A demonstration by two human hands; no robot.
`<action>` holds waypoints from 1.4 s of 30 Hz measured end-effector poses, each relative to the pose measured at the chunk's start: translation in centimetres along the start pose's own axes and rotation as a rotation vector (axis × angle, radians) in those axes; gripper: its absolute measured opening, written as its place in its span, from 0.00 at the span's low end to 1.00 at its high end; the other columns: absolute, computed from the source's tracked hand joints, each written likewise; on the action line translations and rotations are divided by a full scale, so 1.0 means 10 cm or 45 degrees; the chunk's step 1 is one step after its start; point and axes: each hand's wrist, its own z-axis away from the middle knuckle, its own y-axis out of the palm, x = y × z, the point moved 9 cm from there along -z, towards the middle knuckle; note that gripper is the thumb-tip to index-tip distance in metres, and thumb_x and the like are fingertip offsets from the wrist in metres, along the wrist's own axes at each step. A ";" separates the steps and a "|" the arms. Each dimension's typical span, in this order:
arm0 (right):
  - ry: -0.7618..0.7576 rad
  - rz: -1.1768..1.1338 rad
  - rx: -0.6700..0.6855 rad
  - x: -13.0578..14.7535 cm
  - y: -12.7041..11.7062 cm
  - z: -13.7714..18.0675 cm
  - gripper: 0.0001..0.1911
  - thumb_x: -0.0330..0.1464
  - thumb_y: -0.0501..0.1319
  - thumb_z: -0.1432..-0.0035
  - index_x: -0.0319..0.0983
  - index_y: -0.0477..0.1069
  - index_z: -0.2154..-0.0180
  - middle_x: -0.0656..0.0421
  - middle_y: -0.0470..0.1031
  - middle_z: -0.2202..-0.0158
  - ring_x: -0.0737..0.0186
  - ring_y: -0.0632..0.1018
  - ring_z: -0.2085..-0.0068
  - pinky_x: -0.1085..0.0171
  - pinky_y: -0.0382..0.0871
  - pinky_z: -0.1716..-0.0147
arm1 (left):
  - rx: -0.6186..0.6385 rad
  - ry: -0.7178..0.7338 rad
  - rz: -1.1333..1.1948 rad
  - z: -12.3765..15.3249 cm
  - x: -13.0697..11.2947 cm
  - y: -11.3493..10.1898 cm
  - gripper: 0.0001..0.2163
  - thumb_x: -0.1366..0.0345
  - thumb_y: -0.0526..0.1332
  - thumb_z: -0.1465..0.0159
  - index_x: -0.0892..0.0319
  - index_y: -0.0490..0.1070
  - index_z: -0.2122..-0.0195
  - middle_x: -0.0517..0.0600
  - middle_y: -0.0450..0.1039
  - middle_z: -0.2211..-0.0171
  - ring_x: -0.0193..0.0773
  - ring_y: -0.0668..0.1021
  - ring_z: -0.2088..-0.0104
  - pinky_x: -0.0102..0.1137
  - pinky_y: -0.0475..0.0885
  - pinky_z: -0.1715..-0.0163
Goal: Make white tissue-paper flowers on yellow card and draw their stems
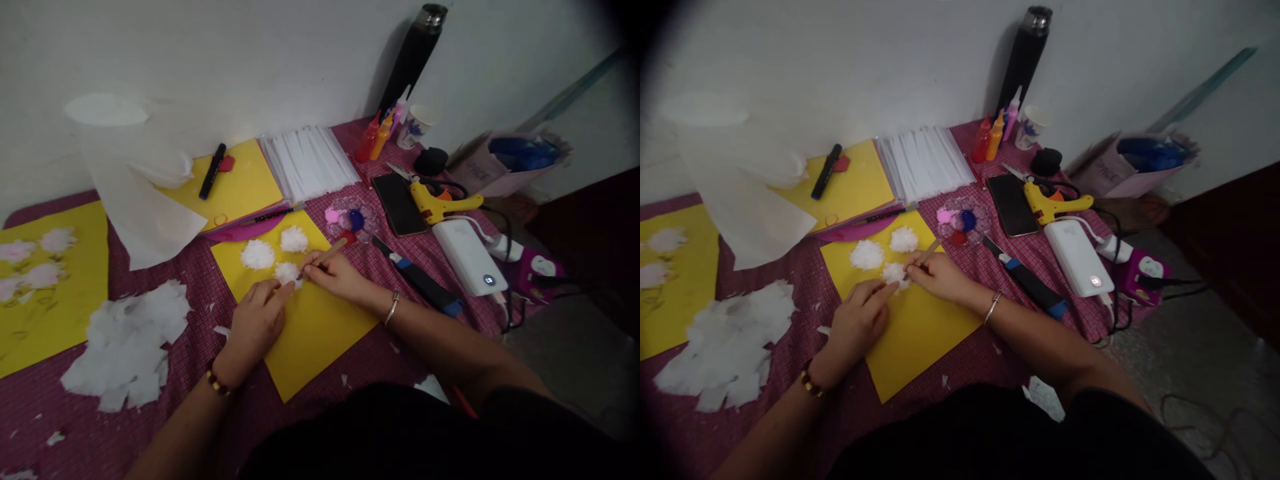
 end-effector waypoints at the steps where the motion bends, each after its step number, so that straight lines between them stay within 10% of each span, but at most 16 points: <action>1: 0.010 -0.053 -0.028 0.00 -0.03 0.01 0.08 0.29 0.54 0.41 0.37 0.69 0.70 0.59 0.71 0.72 0.67 0.72 0.71 0.68 0.64 0.71 | 0.008 0.028 0.004 0.00 -0.02 0.00 0.16 0.75 0.55 0.39 0.60 0.69 0.49 0.57 0.70 0.58 0.45 0.72 0.58 0.38 0.73 0.59; 21: 0.216 -0.380 -0.164 -0.16 -0.10 0.03 0.04 0.31 0.55 0.43 0.39 0.65 0.70 0.63 0.69 0.75 0.69 0.71 0.74 0.70 0.64 0.75 | -0.101 -0.148 0.232 0.00 0.16 -0.02 0.10 0.77 0.53 0.40 0.60 0.68 0.60 0.54 0.71 0.61 0.43 0.74 0.58 0.36 0.73 0.58; 32: 0.067 -0.235 -0.092 -0.04 -0.05 0.03 0.06 0.29 0.55 0.41 0.38 0.66 0.71 0.61 0.68 0.74 0.68 0.70 0.72 0.69 0.64 0.73 | -0.038 -0.202 0.105 -0.17 0.03 -0.02 0.08 0.62 0.59 0.37 0.60 0.70 0.61 0.53 0.71 0.65 0.43 0.75 0.63 0.35 0.71 0.62; 42: 0.163 -0.396 -0.220 -0.08 -0.17 0.04 0.04 0.29 0.55 0.41 0.38 0.65 0.69 0.64 0.67 0.76 0.71 0.70 0.75 0.70 0.64 0.75 | -0.165 -0.983 1.003 0.11 0.57 -0.04 0.06 0.62 0.62 0.44 0.59 0.69 0.71 0.42 0.67 0.78 0.30 0.67 0.79 0.26 0.60 0.78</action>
